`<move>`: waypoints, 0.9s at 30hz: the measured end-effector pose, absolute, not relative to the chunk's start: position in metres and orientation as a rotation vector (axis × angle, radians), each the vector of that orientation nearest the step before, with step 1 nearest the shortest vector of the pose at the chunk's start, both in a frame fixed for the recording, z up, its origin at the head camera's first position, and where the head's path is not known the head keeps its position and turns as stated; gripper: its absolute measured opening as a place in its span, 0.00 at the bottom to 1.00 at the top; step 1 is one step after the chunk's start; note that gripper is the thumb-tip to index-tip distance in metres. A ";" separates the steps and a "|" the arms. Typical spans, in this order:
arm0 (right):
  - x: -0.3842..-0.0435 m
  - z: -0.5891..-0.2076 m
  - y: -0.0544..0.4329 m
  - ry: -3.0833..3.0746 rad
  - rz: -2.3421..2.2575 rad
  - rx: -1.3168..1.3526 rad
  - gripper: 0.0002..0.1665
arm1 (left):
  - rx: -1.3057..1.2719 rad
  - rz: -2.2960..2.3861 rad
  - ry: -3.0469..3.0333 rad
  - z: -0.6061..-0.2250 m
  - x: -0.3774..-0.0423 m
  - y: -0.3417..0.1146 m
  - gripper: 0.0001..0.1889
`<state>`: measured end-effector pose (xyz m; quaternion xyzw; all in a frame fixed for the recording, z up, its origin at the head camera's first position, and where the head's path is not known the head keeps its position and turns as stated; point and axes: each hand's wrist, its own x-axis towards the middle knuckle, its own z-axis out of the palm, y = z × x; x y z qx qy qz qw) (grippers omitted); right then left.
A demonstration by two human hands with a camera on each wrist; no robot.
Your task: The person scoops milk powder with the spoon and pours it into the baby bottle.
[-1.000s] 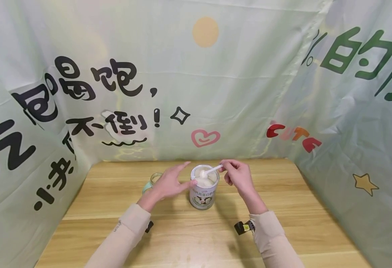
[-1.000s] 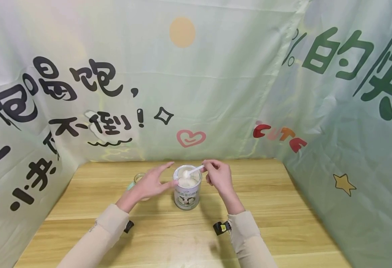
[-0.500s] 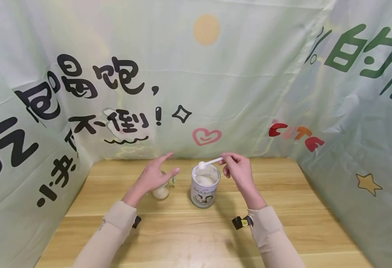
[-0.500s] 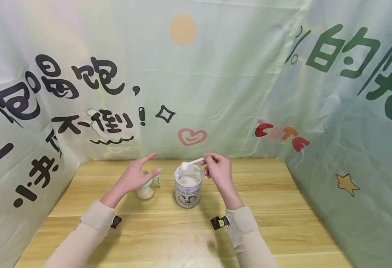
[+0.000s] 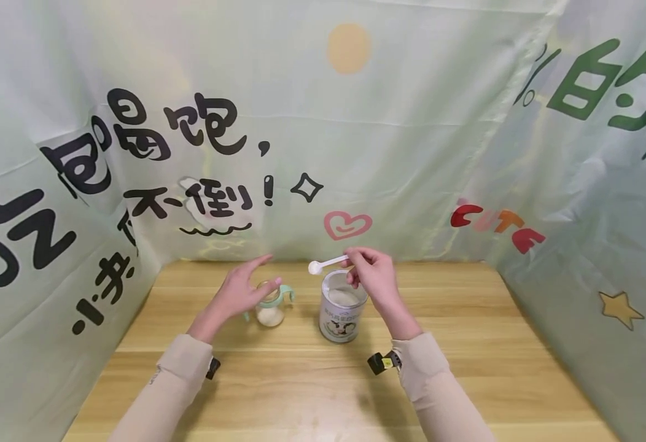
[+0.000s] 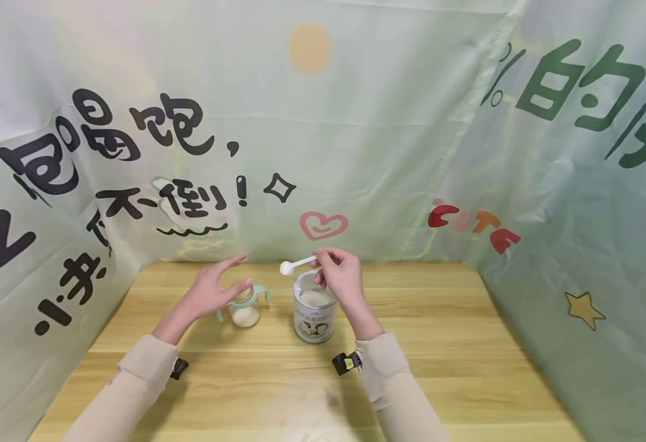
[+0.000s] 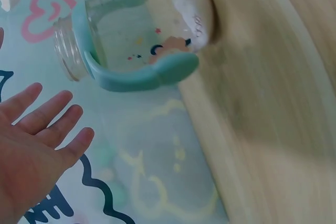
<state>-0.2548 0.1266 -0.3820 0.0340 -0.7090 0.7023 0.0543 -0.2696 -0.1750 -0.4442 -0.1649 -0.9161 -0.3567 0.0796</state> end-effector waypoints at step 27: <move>-0.258 -0.397 0.066 -2.220 2.193 0.212 0.14 | -0.440 -1.019 -2.814 -0.467 -0.253 -0.194 0.43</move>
